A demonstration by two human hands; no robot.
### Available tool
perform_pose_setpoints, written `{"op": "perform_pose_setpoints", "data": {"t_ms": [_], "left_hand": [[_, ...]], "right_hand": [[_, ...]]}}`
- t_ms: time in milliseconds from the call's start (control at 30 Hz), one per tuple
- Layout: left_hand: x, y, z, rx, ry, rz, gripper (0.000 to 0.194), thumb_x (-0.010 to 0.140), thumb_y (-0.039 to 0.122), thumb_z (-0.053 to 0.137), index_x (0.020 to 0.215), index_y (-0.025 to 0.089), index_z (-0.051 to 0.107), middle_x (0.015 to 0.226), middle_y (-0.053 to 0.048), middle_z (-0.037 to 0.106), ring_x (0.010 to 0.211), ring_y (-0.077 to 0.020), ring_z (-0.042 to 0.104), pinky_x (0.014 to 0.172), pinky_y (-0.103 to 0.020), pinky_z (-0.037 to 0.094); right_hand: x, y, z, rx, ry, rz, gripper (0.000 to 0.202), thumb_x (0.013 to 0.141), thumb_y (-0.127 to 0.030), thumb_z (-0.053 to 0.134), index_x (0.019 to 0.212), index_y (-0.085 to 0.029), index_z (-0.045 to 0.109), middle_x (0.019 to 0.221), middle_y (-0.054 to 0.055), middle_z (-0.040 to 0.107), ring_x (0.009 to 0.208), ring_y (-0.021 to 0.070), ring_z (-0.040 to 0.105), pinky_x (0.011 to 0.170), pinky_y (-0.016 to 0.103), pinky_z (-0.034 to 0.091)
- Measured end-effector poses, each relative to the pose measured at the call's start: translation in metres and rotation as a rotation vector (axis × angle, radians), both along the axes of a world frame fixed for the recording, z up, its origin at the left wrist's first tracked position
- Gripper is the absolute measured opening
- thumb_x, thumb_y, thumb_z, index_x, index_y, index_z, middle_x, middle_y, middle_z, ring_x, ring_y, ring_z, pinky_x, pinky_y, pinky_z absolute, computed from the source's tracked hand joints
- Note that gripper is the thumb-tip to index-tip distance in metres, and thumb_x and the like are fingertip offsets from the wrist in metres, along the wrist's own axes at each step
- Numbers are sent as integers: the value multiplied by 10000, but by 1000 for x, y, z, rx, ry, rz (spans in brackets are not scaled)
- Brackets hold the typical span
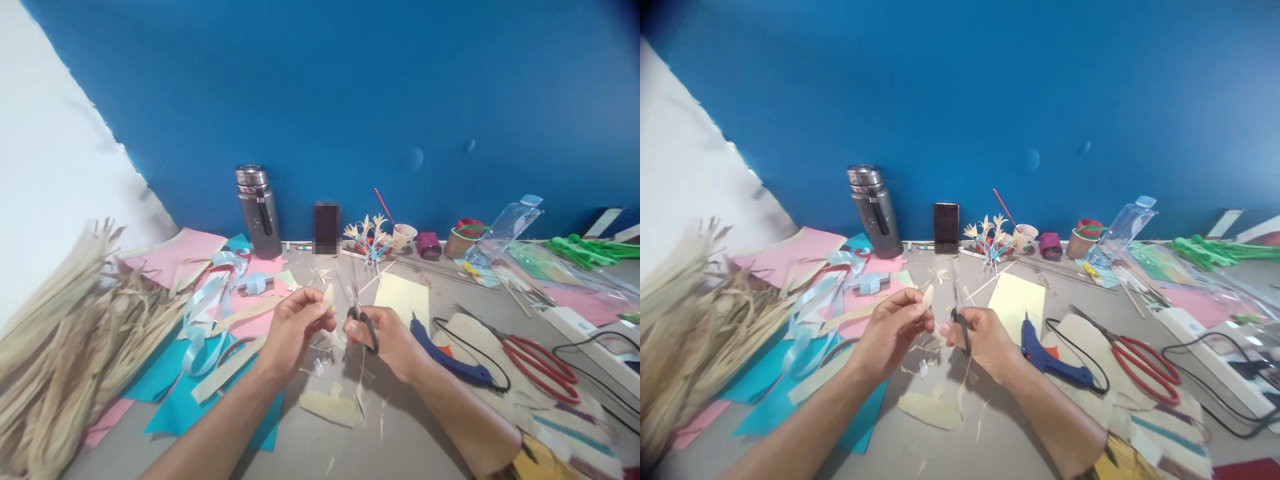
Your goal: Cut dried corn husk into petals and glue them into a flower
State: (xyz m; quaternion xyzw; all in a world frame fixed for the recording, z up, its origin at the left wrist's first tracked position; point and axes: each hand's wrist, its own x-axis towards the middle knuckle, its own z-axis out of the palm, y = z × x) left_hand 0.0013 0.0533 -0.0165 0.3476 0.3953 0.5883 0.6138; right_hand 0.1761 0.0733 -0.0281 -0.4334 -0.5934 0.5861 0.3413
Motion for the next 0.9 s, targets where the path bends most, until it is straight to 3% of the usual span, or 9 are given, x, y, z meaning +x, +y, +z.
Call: {"op": "perform_pose_setpoints", "data": {"t_ms": [167,300,433,500,733,900], "left_hand": [[5,-2,-4,-77,-65,-109,139,706,227,750,708,158,629,565,13,602,521,-113,575,558,-231,440],[7,-3,-4,-91,-57,-151,137,700,226,754,703,150,640,551,12,574,514,-112,554,545,-233,436],[6,-3,-3,-100,-51,-146,134,693,221,756,711,151,644,547,6,576,526,-113,548,558,-235,443],[4,-1,-3,-115,-81,-144,136,688,212,756,704,156,634,541,11,568,529,-109,541,564,-232,446],[-7,2,6,-134,-163,-102,157,646,178,744,633,154,589,728,-27,652,664,-143,611,577,-249,484],[-9,1,8,-95,-130,-63,131,650,175,718,628,158,590,655,-20,639,632,-154,617,574,-255,482]], "right_hand": [[4,5,4,-9,217,-180,354,631,-400,823,865,-166,699,750,12,660,643,125,526,592,248,395],[10,7,2,44,282,-139,323,650,-336,799,908,-170,700,829,22,691,665,131,540,620,256,412],[12,8,3,83,204,-127,301,683,-374,782,882,-164,702,787,17,671,656,130,522,612,254,398],[14,9,5,101,119,-67,326,699,-435,778,847,-156,697,737,14,650,645,130,510,595,250,383],[25,11,11,111,-136,366,643,736,-751,645,745,-109,670,642,59,635,559,122,485,502,232,309],[24,8,13,35,-168,461,714,674,-820,640,738,-110,659,636,61,644,562,134,535,513,227,343]]}}
